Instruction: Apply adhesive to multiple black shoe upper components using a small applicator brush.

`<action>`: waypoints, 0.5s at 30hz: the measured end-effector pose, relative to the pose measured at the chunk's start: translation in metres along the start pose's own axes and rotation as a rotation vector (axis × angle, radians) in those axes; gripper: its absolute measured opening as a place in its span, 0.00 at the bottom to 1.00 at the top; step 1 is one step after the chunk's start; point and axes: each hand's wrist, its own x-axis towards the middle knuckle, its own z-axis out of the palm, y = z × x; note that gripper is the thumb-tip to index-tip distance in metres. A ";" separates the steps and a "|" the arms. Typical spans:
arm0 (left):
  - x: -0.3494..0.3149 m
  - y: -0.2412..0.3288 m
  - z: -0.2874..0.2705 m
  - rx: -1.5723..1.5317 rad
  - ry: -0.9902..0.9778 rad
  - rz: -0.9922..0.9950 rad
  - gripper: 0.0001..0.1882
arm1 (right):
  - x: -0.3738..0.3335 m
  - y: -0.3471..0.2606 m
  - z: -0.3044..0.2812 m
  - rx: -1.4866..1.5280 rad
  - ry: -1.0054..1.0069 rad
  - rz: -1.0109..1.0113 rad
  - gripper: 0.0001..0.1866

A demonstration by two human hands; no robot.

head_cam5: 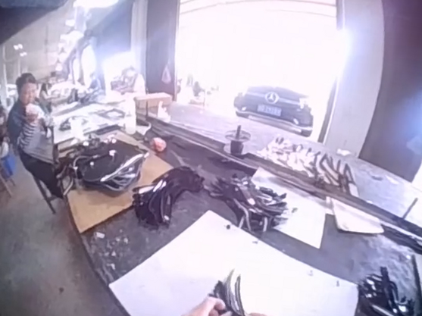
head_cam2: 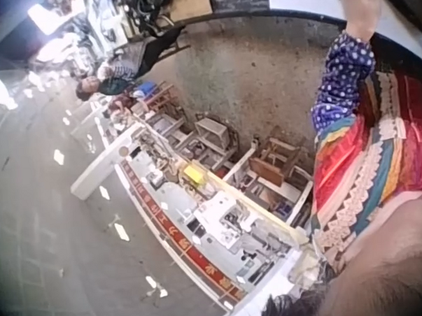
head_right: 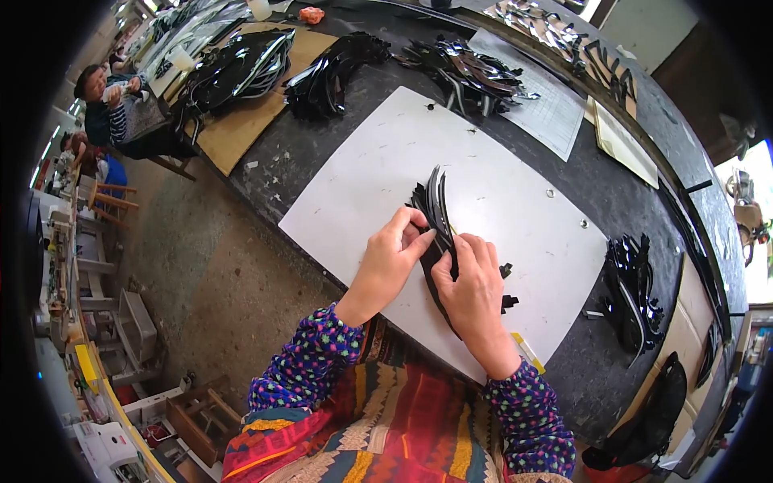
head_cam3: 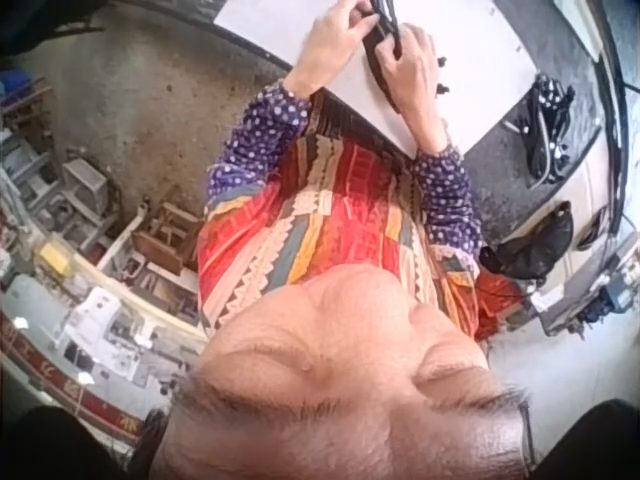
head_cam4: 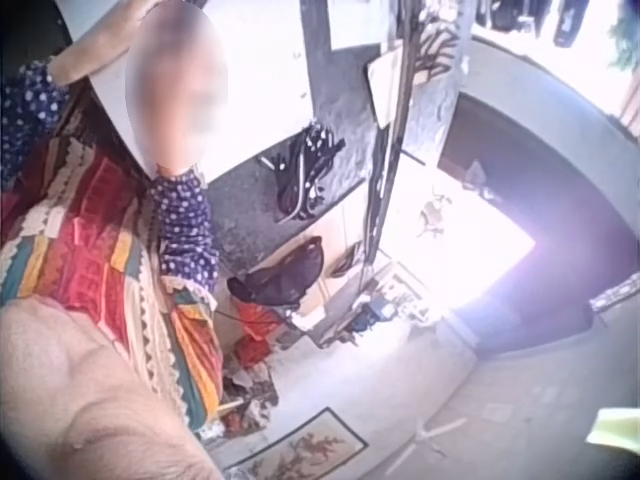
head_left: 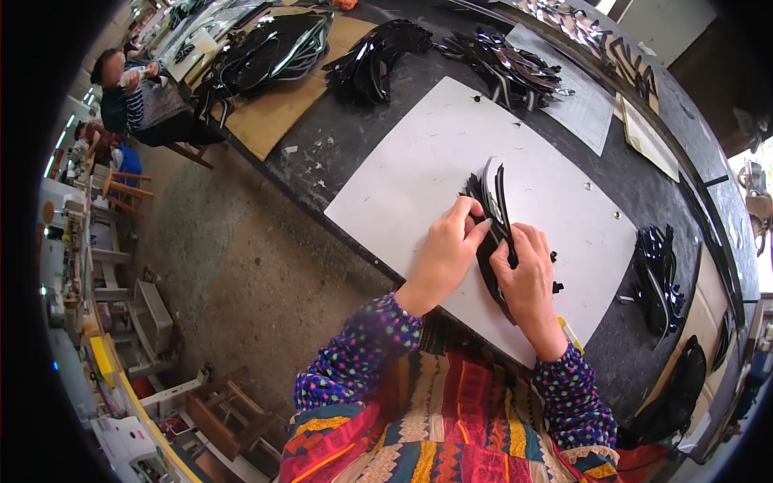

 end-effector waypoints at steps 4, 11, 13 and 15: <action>-0.003 0.002 0.001 -0.110 0.065 -0.037 0.14 | 0.000 0.000 0.000 0.030 0.020 0.021 0.10; 0.001 0.002 0.004 -0.134 0.056 -0.038 0.15 | 0.000 0.008 0.001 0.154 0.014 0.146 0.09; 0.000 0.001 0.003 -0.034 0.061 0.071 0.18 | 0.002 0.009 -0.002 0.206 -0.010 0.200 0.09; -0.002 -0.002 0.003 0.014 0.061 0.118 0.19 | 0.005 0.006 -0.005 0.293 -0.028 0.299 0.09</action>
